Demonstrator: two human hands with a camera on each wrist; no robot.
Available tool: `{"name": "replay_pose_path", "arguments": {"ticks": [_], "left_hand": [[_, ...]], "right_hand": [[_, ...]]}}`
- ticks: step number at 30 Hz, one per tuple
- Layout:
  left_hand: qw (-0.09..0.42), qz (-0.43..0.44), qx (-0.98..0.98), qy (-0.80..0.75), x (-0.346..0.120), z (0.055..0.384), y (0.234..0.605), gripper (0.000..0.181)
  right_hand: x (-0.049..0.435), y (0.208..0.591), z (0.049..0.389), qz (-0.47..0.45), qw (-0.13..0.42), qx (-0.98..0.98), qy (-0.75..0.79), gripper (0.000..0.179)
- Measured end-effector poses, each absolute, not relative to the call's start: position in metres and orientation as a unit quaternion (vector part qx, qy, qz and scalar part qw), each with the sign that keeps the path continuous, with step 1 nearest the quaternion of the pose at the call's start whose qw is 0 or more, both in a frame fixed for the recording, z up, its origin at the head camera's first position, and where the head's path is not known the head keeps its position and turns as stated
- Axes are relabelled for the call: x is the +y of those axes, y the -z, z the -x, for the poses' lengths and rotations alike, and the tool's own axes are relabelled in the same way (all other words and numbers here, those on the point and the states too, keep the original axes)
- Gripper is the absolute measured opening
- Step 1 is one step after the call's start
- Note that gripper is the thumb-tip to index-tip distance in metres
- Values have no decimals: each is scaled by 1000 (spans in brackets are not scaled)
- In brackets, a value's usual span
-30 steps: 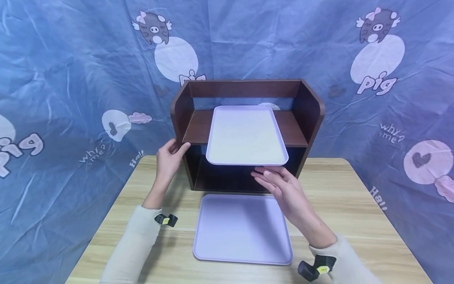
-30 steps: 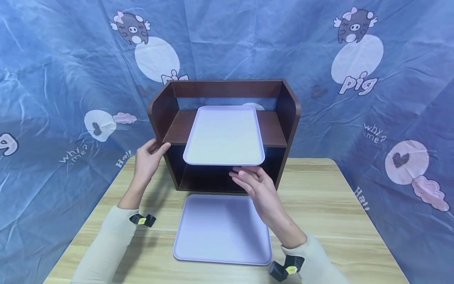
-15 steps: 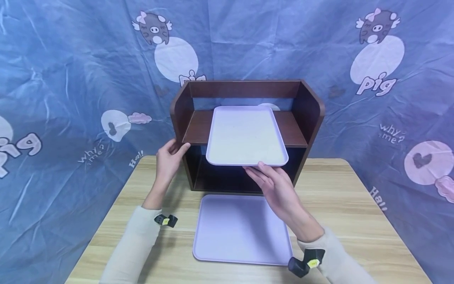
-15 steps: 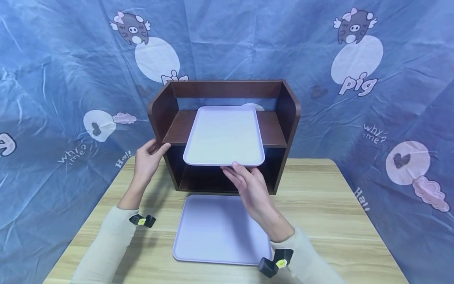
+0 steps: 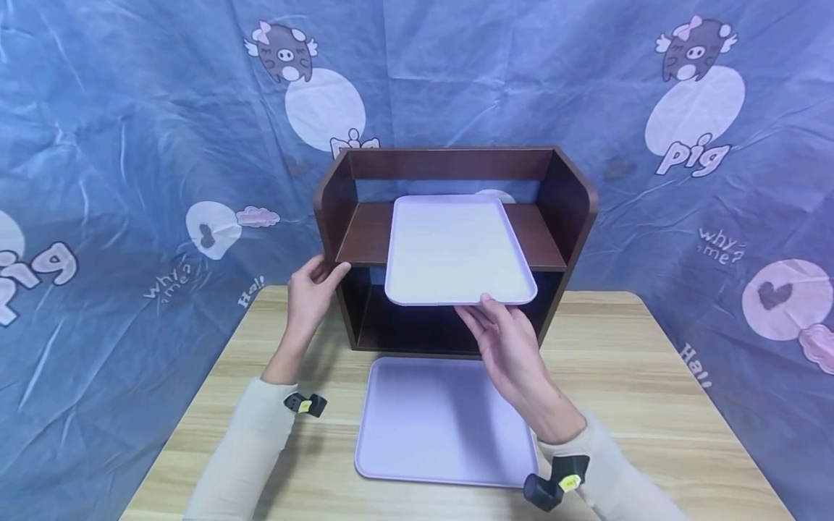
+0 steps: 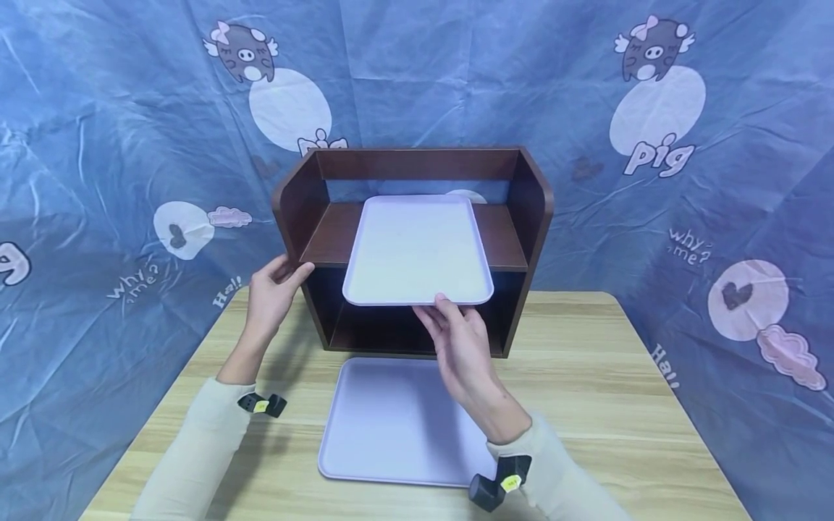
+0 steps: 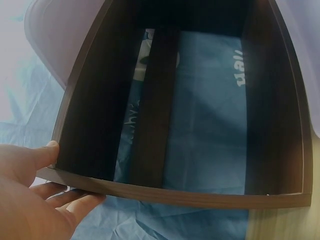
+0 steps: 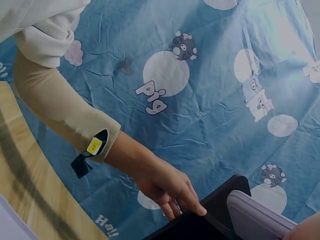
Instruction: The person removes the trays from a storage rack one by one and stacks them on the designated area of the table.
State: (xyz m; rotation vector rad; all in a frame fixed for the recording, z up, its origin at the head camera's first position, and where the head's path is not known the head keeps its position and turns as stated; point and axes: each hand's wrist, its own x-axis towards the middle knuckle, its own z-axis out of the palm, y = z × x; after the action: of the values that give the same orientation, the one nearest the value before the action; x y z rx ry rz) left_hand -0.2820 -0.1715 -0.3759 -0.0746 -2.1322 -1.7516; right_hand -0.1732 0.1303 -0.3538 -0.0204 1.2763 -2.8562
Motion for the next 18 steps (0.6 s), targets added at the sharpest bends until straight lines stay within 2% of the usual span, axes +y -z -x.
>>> {"name": "replay_pose_path", "arguments": {"ticks": [12,18], "left_hand": [[194,29,-761,618,-172,284,377,48],[193,31,-760,620,-171,283,377,49]], "right_hand": [[132,354,172,-37,-18,383,923,37],[131,358,172,-44,-55,378,923,33]]}}
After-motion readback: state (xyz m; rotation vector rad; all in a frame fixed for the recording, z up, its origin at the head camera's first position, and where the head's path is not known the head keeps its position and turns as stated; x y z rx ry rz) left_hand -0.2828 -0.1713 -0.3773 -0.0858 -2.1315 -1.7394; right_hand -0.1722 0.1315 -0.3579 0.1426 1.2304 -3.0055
